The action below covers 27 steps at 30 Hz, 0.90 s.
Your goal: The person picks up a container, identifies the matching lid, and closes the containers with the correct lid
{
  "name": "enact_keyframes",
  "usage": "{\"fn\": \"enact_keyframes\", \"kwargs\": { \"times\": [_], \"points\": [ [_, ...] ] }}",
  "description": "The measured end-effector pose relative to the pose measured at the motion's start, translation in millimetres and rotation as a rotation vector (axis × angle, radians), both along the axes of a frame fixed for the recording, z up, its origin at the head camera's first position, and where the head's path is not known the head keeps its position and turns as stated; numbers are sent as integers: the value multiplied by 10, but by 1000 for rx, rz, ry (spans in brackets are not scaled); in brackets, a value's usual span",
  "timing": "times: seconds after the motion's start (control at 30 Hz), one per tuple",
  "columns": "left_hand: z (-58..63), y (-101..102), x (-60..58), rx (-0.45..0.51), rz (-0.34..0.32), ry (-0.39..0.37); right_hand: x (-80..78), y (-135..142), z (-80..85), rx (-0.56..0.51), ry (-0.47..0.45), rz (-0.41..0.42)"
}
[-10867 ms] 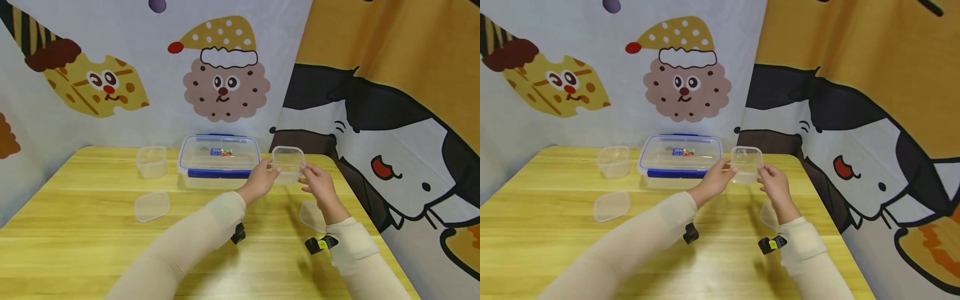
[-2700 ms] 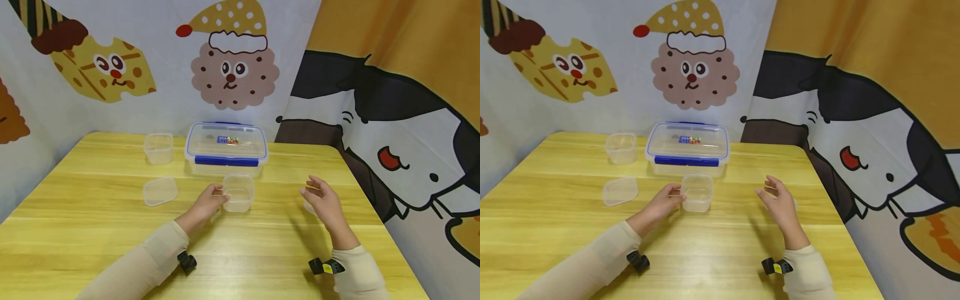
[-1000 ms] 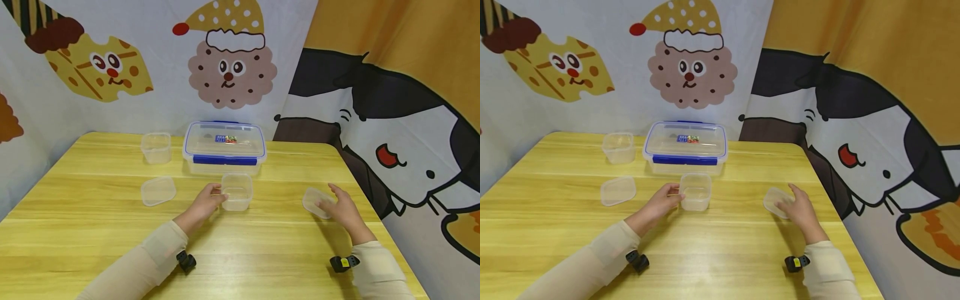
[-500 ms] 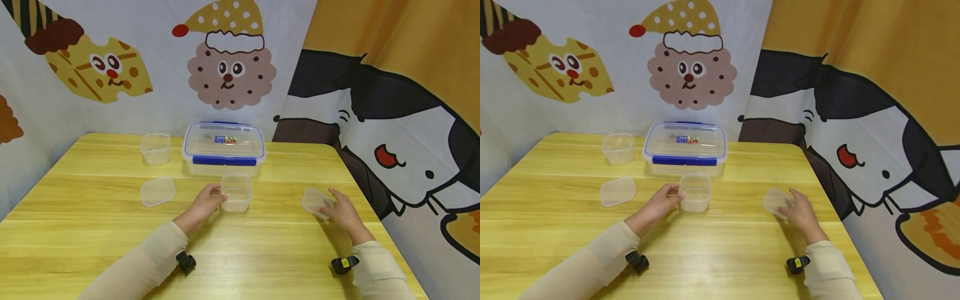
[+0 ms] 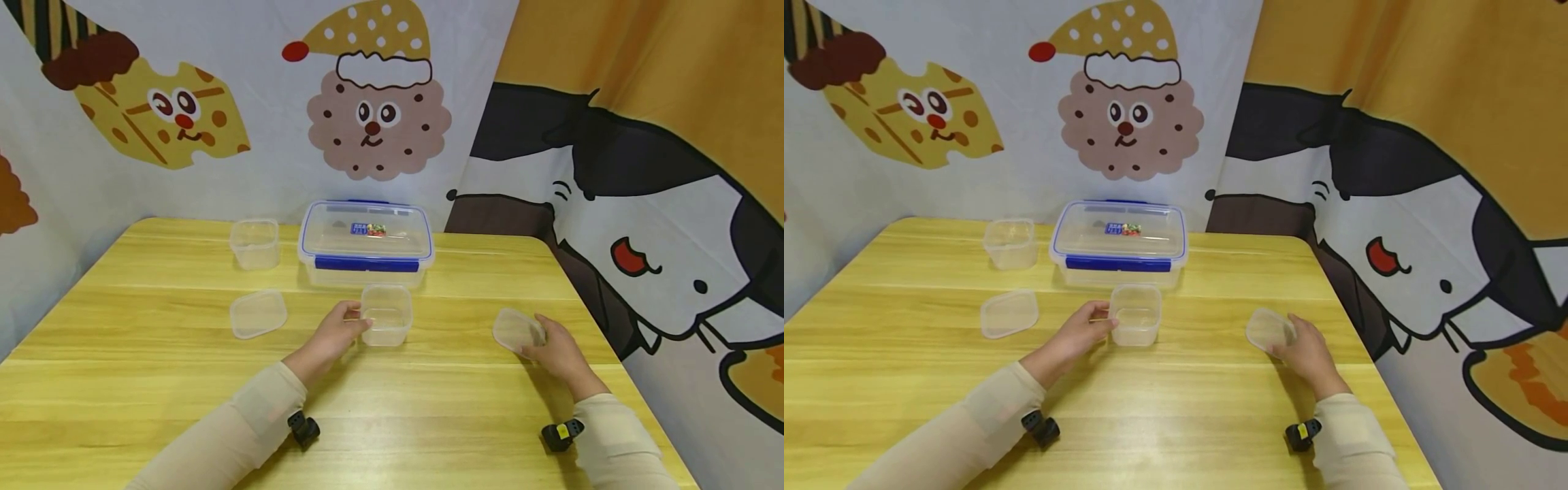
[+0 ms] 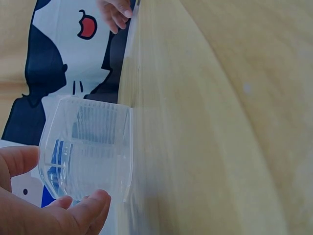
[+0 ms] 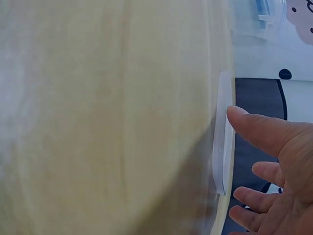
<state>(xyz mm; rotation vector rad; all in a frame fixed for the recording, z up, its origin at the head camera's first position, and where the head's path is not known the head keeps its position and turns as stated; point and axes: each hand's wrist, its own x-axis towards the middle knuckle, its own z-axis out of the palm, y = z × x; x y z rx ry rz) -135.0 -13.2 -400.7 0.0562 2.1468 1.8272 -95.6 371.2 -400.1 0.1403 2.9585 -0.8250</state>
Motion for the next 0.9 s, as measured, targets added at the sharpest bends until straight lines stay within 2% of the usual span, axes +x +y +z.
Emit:
{"fn": "enact_keyframes", "kwargs": {
  "times": [0.5,0.73,0.9],
  "points": [
    [19,-15,0,19,-3,-13,-28,3,-73,-27,-44,-15],
    [28,-16,-13,16,-2,-16,-36,-4,-68,-34,-24,-9],
    [13,-11,-17,13,-10,-12,-23,17,-62,-49,-59,-20]
  ]
}}
